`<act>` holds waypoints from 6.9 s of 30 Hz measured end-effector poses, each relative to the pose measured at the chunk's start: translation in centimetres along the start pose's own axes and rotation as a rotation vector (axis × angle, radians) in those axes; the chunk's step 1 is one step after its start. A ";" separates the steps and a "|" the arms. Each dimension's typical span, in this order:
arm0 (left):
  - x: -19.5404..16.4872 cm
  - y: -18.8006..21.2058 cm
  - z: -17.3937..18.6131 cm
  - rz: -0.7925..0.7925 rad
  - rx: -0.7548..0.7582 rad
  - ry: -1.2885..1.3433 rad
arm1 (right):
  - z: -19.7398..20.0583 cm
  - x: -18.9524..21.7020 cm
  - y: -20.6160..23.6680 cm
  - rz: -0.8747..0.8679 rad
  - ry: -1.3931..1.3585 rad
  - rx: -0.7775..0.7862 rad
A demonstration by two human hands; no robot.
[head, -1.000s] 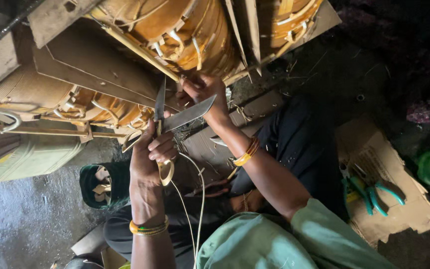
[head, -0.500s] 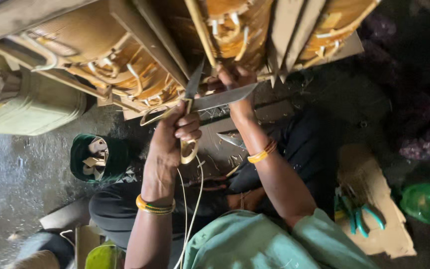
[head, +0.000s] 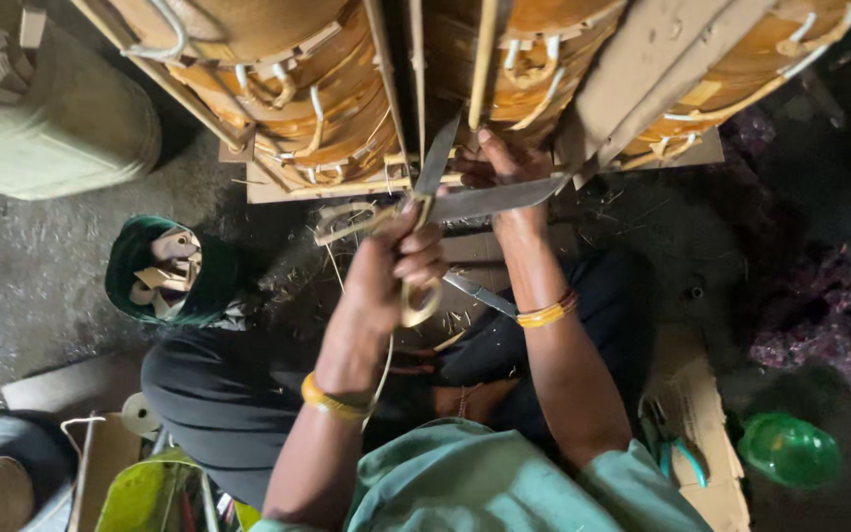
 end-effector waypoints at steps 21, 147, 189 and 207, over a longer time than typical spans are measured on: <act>-8.3 6.1 29.7 -0.307 -0.539 0.023 | 13.3 -15.1 7.6 0.514 1.668 0.542; 4.6 -10.1 -3.8 -1.129 -0.861 -0.554 | 1.4 7.3 -1.5 -0.242 0.503 0.497; 1.5 -11.3 -2.2 -0.900 -0.935 -0.807 | 1.9 9.0 -3.8 -0.408 0.407 0.601; -0.3 -9.8 -4.0 -1.030 -0.866 -0.701 | 2.0 9.3 -3.0 -0.350 0.503 0.486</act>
Point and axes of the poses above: each hand's wrist, its own y-axis away from the middle knuckle, its own z-axis out of the back of the hand, x = y × z, the point moved 5 cm from there along -y, towards the middle knuckle, and after that the axes turned 13 degrees about -x, right-handed, at the moved point
